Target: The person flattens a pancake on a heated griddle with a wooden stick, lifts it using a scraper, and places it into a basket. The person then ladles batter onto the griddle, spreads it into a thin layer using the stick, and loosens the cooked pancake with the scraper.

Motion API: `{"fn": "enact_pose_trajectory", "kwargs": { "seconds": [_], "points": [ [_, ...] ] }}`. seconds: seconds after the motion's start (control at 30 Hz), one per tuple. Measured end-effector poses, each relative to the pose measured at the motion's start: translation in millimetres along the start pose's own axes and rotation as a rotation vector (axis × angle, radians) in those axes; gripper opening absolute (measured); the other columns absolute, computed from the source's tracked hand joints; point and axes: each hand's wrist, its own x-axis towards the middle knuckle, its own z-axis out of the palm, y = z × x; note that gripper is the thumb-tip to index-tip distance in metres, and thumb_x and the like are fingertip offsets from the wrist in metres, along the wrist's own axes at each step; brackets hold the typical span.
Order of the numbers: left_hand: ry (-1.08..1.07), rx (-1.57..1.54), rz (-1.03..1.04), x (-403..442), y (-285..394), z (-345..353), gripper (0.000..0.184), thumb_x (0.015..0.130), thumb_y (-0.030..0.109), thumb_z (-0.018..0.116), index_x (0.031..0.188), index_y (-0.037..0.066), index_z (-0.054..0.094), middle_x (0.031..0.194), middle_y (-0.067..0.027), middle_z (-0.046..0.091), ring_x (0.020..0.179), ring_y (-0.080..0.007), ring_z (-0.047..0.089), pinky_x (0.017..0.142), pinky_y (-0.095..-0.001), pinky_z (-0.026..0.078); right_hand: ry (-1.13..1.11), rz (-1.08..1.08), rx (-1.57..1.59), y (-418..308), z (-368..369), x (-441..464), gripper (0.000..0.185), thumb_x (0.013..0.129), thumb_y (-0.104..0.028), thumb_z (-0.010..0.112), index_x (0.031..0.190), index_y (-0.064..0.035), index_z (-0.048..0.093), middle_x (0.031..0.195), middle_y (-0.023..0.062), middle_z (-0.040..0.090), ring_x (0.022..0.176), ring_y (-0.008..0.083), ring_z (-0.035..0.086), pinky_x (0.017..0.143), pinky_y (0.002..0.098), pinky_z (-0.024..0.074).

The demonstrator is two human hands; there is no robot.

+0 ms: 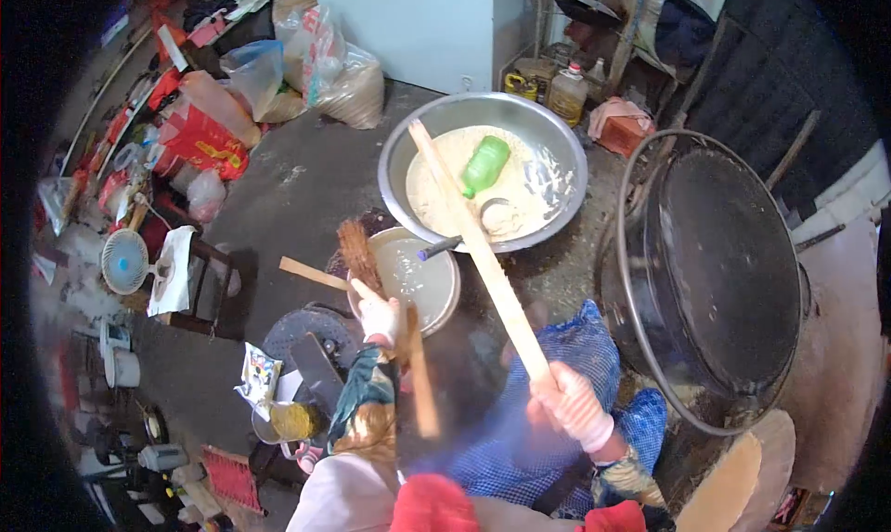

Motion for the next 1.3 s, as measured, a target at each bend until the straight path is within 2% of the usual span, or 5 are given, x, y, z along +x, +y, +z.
{"fn": "enact_pose_trajectory", "kwargs": {
  "seconds": [0.17, 0.23, 0.37, 0.57, 1.3],
  "points": [
    [0.079, -0.200, 0.427, -62, 46, -38, 0.092, 0.083, 0.012, 0.064, 0.150, -0.001, 0.003, 0.132, -0.0344, 0.045, 0.124, -0.0431, 0.045, 0.107, -0.0424, 0.034, 0.212, -0.049, -0.588, -42, -9, 38, 0.019, 0.091, -0.026, 0.058, 0.098, -0.0084, 0.053, 0.064, 0.0075, 0.062, 0.058, 0.0180, 0.063, 0.050, 0.0320, 0.0490],
    [0.040, -0.175, 0.555, -110, 64, -64, 0.081, 0.086, 0.007, 0.062, 0.150, -0.001, 0.012, 0.136, -0.0306, 0.044, 0.127, -0.0419, 0.043, 0.107, -0.0410, 0.034, 0.309, -0.325, -0.901, -44, -4, 52, 0.023, 0.091, -0.032, 0.053, 0.094, -0.0094, 0.055, 0.068, 0.0148, 0.064, 0.057, 0.0350, 0.062, 0.059, 0.0437, 0.0506],
    [-0.247, 0.219, 0.607, -187, 63, -96, 0.063, 0.087, 0.018, 0.058, 0.145, 0.014, 0.033, 0.112, -0.0245, 0.053, 0.094, -0.0402, 0.059, 0.078, -0.0478, 0.052, 0.245, -0.342, -1.256, -69, 33, 49, 0.030, 0.092, -0.037, 0.049, 0.093, -0.0070, 0.051, 0.063, 0.0157, 0.063, 0.061, 0.0364, 0.063, 0.062, 0.0481, 0.0491],
    [-0.183, 0.408, 0.448, -177, 46, -95, 0.069, 0.085, 0.016, 0.060, 0.147, 0.019, 0.030, 0.095, -0.0260, 0.054, 0.074, -0.0444, 0.062, 0.067, -0.0488, 0.053, 0.132, -0.297, -1.235, -50, 37, -9, 0.029, 0.091, -0.034, 0.052, 0.089, -0.0050, 0.049, 0.063, 0.0150, 0.063, 0.060, 0.0345, 0.064, 0.060, 0.0473, 0.0489],
    [-0.213, 0.385, 0.446, -160, 51, -58, 0.075, 0.082, 0.013, 0.056, 0.149, 0.018, 0.021, 0.103, -0.0338, 0.054, 0.086, -0.0473, 0.061, 0.074, -0.0513, 0.052, 0.181, -0.310, -1.233, -17, 6, -92, 0.033, 0.086, -0.036, 0.062, 0.088, -0.0043, 0.053, 0.061, 0.0150, 0.062, 0.057, 0.0343, 0.063, 0.059, 0.0494, 0.0479]
  ]
}}
